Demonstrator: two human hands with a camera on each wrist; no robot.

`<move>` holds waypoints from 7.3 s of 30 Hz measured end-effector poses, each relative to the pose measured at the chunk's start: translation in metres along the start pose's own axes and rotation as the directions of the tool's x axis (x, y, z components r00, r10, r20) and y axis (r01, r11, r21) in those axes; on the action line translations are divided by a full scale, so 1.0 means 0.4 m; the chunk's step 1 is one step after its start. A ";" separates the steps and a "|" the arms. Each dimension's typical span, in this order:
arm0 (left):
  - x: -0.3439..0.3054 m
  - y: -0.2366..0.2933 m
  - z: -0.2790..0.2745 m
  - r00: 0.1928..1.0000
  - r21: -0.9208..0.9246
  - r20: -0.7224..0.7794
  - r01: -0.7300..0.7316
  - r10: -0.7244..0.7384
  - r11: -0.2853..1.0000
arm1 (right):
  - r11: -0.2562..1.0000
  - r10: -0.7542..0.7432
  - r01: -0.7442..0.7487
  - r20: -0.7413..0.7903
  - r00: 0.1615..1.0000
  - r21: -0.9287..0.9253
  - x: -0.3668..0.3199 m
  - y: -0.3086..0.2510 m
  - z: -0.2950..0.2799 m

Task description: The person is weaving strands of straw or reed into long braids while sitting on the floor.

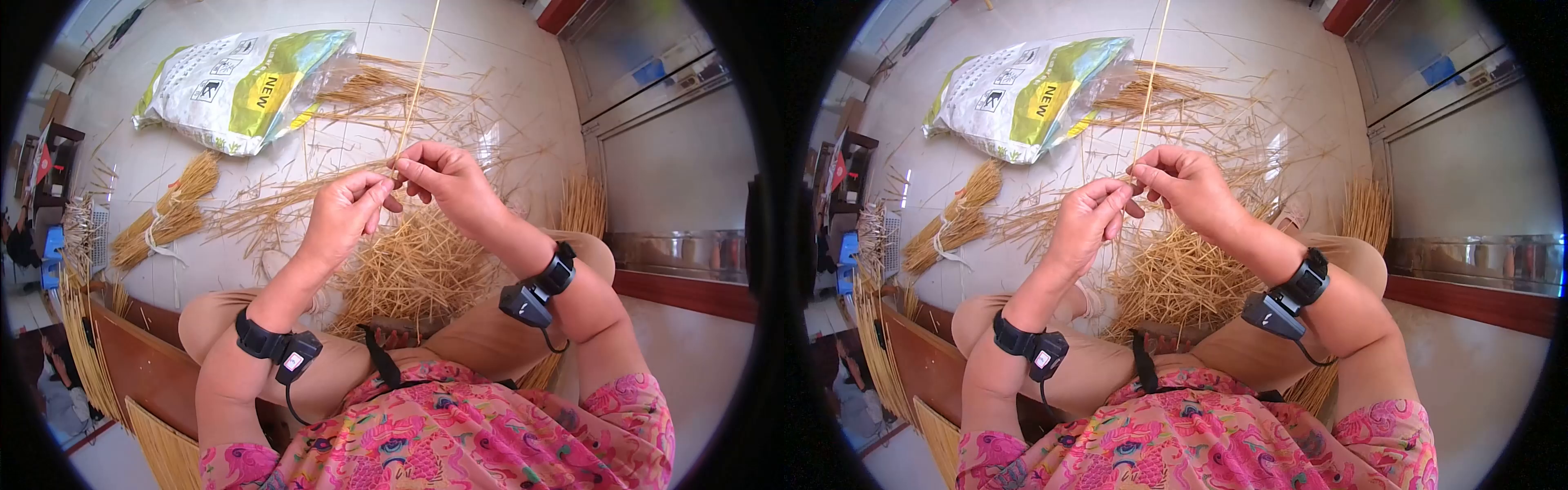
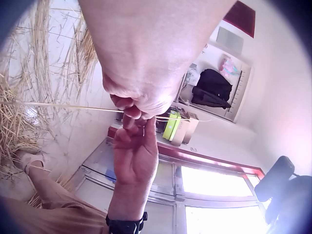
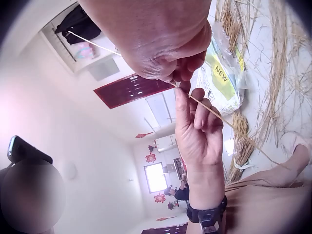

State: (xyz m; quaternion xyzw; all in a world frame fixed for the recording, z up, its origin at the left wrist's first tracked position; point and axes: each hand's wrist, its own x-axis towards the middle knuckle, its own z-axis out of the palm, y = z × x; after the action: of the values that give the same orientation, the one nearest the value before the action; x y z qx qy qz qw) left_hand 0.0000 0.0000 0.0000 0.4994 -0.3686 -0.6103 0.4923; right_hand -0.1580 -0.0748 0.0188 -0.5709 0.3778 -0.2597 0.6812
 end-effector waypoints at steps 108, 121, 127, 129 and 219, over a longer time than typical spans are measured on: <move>0.003 -0.009 0.002 0.988 0.083 0.063 -0.144 0.139 0.986 | 0.993 -0.118 0.115 -0.070 0.991 -0.034 -0.007 0.007 0.017; 0.002 -0.016 0.006 0.986 0.154 0.052 -0.167 0.160 0.974 | 0.994 -0.105 0.105 -0.064 0.992 -0.011 -0.014 0.017 0.029; 0.001 -0.011 0.004 0.989 0.065 0.080 -0.133 0.128 0.989 | 0.991 -0.121 0.124 -0.053 0.991 0.042 -0.009 0.018 0.026; 0.001 -0.007 0.005 0.990 0.037 0.081 -0.117 0.113 0.992 | 0.993 -0.112 0.113 -0.058 0.992 0.019 -0.008 0.007 0.022; -0.005 -0.026 0.025 0.887 0.497 -0.073 -0.364 0.456 0.788 | 0.987 -0.146 0.149 -0.057 0.988 0.062 0.017 -0.020 0.013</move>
State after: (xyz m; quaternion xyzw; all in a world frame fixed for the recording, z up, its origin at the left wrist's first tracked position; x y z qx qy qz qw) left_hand -0.0122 0.0040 -0.0069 0.5665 -0.5566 -0.3301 0.5103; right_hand -0.1492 -0.0787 0.0255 -0.5674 0.3433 -0.3366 0.6686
